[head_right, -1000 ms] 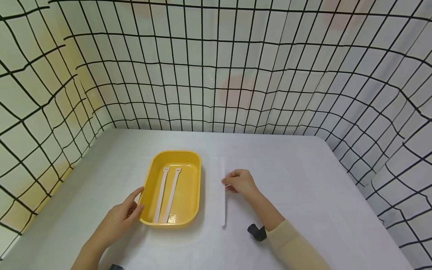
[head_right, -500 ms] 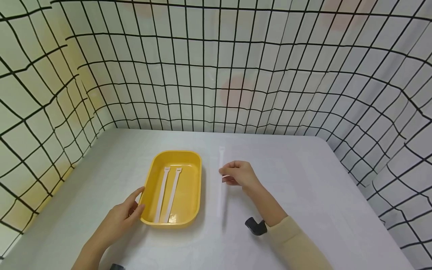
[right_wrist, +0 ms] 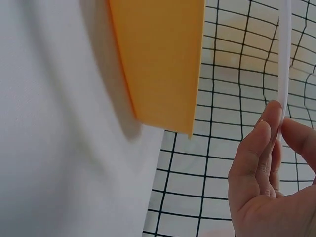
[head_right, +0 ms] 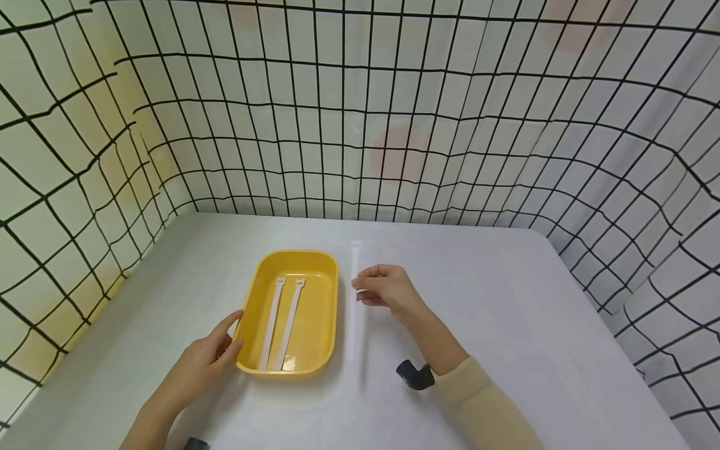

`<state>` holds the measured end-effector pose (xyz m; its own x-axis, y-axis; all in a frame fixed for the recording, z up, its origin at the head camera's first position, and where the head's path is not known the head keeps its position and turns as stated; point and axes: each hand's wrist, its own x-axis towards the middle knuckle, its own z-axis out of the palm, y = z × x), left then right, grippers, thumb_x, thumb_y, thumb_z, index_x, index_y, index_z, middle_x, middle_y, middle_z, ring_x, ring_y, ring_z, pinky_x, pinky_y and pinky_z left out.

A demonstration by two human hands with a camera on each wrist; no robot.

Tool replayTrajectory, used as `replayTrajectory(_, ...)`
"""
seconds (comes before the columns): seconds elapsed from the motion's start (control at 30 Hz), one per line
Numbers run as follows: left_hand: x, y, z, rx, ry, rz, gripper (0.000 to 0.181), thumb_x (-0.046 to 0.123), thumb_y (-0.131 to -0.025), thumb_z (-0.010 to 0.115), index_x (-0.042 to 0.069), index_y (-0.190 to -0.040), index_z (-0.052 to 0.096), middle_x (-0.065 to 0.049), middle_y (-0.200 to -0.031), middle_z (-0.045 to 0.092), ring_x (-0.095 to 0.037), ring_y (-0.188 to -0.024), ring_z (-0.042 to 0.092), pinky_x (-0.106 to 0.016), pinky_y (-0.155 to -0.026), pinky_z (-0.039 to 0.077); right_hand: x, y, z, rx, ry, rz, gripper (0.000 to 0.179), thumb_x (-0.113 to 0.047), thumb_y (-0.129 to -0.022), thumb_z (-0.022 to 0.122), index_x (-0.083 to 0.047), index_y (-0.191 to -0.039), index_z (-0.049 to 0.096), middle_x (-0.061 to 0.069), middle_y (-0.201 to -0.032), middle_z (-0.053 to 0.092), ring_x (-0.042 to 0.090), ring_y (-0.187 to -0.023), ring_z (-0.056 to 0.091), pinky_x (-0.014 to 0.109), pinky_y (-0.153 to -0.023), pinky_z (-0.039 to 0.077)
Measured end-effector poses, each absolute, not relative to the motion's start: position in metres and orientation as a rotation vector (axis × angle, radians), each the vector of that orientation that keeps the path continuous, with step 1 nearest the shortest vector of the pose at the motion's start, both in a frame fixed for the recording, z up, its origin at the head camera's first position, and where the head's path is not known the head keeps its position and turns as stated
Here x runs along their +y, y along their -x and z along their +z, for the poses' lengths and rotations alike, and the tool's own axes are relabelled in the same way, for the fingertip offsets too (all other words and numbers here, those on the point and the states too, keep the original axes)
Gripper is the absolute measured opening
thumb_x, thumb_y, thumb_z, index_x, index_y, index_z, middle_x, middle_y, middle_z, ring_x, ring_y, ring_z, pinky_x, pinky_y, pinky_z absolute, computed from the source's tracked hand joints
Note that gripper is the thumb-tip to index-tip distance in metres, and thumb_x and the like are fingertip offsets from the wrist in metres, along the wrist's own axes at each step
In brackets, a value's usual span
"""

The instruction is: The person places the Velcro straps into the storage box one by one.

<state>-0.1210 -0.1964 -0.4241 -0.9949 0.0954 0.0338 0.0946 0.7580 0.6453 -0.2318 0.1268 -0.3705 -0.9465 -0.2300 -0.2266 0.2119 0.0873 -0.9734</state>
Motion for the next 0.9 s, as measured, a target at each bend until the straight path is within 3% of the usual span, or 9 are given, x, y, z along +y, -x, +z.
replayTrajectory(0.6,-0.197,0.122,-0.426,2.956,-0.163,1.077,0.052,0.021,-0.098,0.058,0.009,-0.147,0.042,0.003,-0.079,0.056,-0.010,-0.061,0.047,-0.027,-0.059,0.042,0.105,0.233,-0.373,1.954,0.050,-1.971,0.015,-0.002,-0.086,0.071,0.003,-0.097,0.062,0.008,-0.080,0.067,0.017,-0.066,0.067,0.027,-0.066,0.056)
replayTrajectory(0.9,-0.197,0.121,-0.425,2.960,-0.165,1.067,0.052,0.021,-0.098,0.058,0.008,-0.146,0.042,0.003,-0.080,0.056,-0.010,-0.062,0.048,-0.028,-0.059,0.042,0.095,0.236,-0.380,1.947,0.075,-1.983,0.021,0.000,-0.086,0.070,0.009,-0.102,0.061,0.008,-0.079,0.067,0.017,-0.066,0.068,0.027,-0.066,0.056)
